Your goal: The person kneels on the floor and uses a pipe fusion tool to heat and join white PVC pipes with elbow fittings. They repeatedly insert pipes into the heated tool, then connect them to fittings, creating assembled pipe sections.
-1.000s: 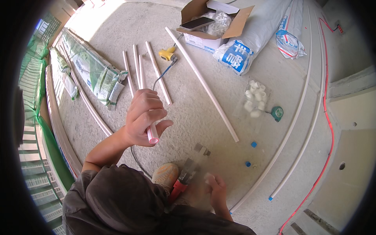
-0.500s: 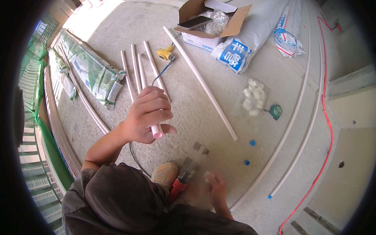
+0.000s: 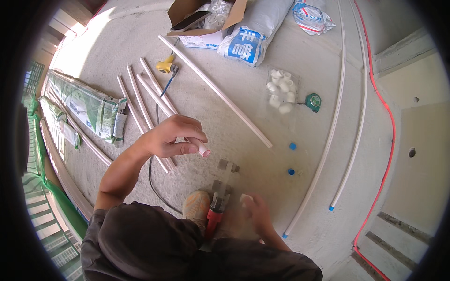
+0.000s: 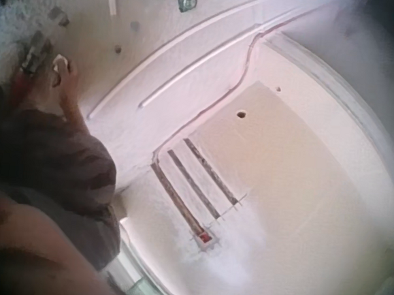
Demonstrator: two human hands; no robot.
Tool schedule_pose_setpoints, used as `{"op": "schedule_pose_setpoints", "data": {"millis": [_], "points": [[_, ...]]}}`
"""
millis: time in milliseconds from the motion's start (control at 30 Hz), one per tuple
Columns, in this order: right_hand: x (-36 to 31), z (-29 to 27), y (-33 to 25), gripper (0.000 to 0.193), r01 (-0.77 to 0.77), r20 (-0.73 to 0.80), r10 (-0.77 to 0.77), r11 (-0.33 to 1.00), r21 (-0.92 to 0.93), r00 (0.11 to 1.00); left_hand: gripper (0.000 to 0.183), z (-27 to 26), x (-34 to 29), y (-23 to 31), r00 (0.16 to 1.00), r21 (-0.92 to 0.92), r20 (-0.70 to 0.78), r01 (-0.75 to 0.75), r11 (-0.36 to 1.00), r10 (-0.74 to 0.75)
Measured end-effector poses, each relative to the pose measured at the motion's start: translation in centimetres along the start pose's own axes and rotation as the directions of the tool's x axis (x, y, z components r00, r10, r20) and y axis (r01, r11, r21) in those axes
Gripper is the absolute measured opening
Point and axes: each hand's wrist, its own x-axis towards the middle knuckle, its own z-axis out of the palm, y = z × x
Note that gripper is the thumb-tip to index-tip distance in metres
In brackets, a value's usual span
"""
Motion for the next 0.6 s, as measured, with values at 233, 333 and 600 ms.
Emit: {"op": "schedule_pose_setpoints", "data": {"millis": [233,333,600], "points": [[-0.3,-0.2,-0.3,0.030,0.030,-0.017,-0.029,0.999,0.019,0.999,0.026,1.6,2.0,0.8,0.997,0.163,0.074,0.016,0.987,-0.028],[-1.0,-0.4,-1.4,0.032,0.070,0.007,-0.071,0.995,0.065,0.997,0.023,2.7,2.0,2.6,0.989,0.383,0.108,0.052,0.922,-0.101],[-2.8,-0.1,-4.5,0.035,0.034,0.105,-0.069,0.950,0.311,0.992,0.019,7.0,-1.0,4.7,0.948,0.635,0.138,0.137,0.760,-0.286]]}}
